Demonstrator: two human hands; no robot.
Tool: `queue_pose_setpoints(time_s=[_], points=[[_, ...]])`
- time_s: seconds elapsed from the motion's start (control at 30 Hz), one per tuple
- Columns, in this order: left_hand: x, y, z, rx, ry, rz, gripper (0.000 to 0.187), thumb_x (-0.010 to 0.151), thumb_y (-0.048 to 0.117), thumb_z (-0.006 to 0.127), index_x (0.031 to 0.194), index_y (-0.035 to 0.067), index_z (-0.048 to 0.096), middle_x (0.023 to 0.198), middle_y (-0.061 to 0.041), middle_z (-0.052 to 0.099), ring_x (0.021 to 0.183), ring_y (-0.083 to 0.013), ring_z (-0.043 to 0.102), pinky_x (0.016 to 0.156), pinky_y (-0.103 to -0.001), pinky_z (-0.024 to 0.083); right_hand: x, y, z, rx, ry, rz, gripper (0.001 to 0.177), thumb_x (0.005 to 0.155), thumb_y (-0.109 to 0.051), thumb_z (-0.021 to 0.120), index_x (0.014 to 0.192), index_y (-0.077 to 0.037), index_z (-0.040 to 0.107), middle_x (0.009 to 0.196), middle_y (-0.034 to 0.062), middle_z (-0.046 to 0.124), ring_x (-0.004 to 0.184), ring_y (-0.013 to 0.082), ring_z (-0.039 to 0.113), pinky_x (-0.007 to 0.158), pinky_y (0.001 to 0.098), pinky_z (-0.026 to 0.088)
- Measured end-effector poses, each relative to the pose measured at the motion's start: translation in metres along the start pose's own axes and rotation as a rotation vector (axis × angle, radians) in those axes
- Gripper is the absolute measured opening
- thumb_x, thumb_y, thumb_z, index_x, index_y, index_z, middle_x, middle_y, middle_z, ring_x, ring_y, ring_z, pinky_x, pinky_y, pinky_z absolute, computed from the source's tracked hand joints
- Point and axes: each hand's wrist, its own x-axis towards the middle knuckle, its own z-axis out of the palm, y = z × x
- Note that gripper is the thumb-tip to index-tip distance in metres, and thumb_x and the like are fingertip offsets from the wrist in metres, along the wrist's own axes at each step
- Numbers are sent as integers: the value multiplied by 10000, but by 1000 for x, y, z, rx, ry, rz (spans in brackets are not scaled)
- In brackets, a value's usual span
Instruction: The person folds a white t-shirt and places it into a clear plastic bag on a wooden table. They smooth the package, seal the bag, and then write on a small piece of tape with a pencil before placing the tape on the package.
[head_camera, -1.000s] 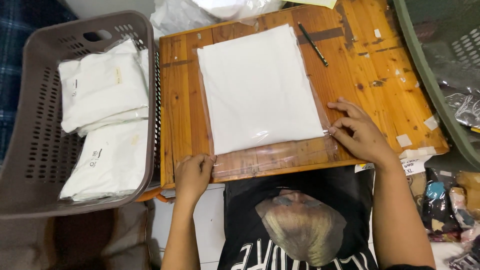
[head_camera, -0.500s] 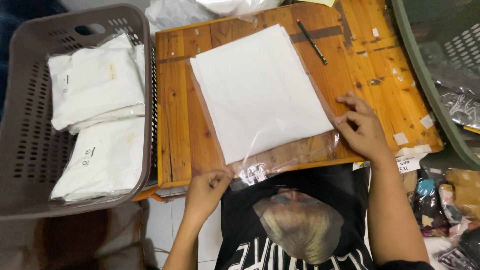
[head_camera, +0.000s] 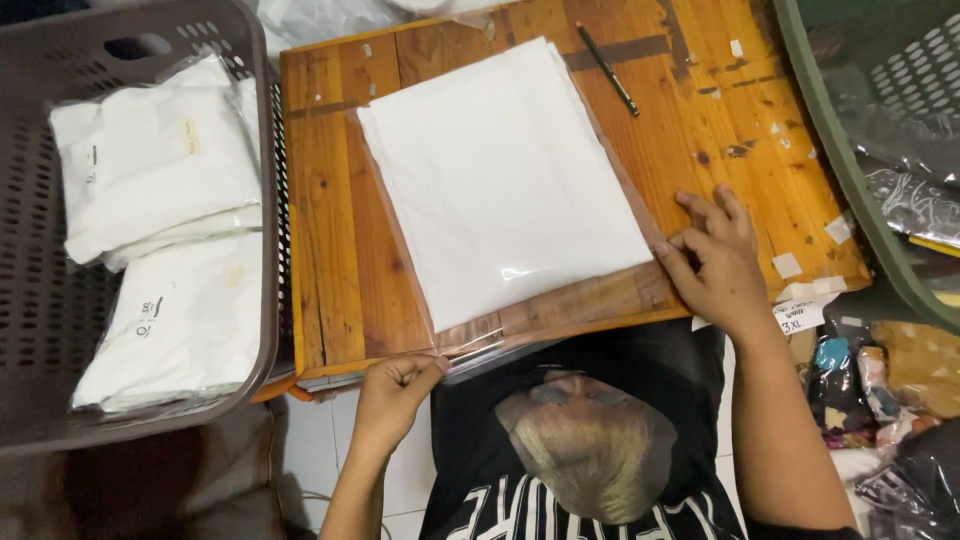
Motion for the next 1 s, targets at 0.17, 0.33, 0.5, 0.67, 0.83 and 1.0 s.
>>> queue_pose_setpoints(time_s=[0.17, 0.33, 0.5, 0.67, 0.83, 1.0], points=[[-1, -3, 1, -32, -15, 8, 137, 750, 156, 643, 708, 55, 727, 653, 18, 656, 660, -58, 555, 664, -206, 420, 0, 2, -1, 4, -1, 6, 238, 855, -230, 507, 719, -45, 571, 1293, 117, 442, 1289, 369, 225, 1000, 528, 200], [-5, -10, 22, -57, -62, -5, 154, 735, 181, 651, 742, 47, 727, 701, -21, 697, 650, -65, 580, 614, -189, 412, 5, 16, -1, -12, 26, 7, 229, 883, -232, 484, 758, -53, 550, 1289, 102, 457, 1293, 375, 255, 989, 526, 195], [-15, -10, 70, -212, -183, 74, 157, 764, 171, 632, 823, 54, 719, 587, 29, 632, 495, 10, 431, 474, -131, 309, 29, 65, -10, -211, -27, 32, 294, 898, -266, 508, 839, 0, 618, 1263, 201, 478, 1225, 456, 253, 1004, 497, 222], [-10, -5, 76, -204, -263, 14, 145, 752, 156, 651, 827, 55, 723, 518, 52, 566, 463, 11, 401, 463, -134, 285, 19, 13, -21, -264, 212, -93, 148, 865, -133, 569, 841, 13, 550, 1158, 228, 499, 1146, 413, 376, 951, 483, 294], [-12, -3, 74, -158, -309, -9, 125, 749, 156, 645, 820, 87, 721, 599, 18, 633, 485, -3, 420, 467, -155, 291, -18, -59, 1, 23, 243, -276, 39, 856, -29, 579, 824, -6, 573, 965, 151, 583, 940, 310, 546, 868, 392, 378], [-15, -14, 74, -326, -293, 13, 161, 703, 57, 658, 849, -6, 676, 414, 8, 473, 421, -36, 411, 417, -135, 280, -41, -99, 30, 370, -47, -414, 87, 734, -154, 632, 803, -112, 665, 814, 45, 643, 732, 241, 625, 638, 322, 504]])
